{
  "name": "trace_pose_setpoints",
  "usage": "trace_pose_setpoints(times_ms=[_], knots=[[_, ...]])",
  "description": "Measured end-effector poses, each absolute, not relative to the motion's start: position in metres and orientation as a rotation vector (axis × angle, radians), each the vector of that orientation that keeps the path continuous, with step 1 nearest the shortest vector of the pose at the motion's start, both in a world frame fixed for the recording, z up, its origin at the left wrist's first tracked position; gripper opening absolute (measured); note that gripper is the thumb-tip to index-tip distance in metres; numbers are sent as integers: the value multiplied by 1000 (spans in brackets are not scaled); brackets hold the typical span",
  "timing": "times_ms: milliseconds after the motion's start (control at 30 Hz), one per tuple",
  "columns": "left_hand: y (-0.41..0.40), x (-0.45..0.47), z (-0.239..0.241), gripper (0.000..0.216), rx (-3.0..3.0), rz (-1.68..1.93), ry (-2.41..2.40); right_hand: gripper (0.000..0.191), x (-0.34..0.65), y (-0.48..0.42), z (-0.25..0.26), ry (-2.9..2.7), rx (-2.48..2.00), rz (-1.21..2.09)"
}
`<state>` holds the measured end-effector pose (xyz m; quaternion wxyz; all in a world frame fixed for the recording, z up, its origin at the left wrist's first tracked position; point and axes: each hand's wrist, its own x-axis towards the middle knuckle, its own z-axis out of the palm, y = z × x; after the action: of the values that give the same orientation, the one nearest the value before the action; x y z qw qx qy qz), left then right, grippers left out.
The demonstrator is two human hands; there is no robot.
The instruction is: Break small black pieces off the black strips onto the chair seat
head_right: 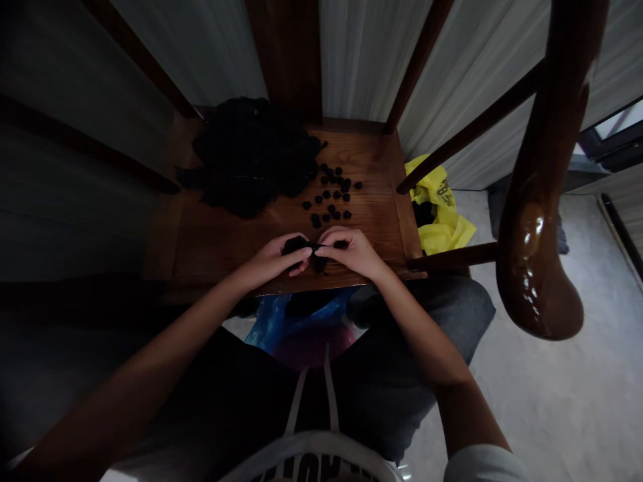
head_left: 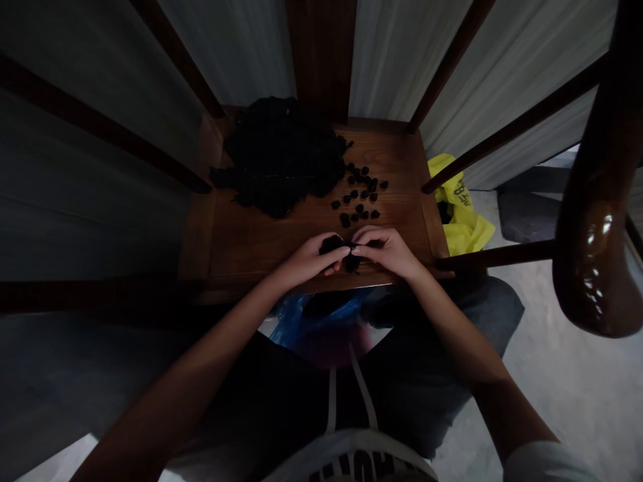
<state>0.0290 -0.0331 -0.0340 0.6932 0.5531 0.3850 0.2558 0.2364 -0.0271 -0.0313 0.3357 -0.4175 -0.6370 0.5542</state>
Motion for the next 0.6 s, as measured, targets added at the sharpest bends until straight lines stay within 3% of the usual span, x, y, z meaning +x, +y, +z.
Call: trace_pose_setpoints(times_ms=[433,600], knots=[[-40,35,-34,25,1344,609,996,32,233,-28,-37,-1421,-1171,1534],[-33,29,-30,32,1219,591,971,29,240,-25,-29,-1699,-1016,1672]])
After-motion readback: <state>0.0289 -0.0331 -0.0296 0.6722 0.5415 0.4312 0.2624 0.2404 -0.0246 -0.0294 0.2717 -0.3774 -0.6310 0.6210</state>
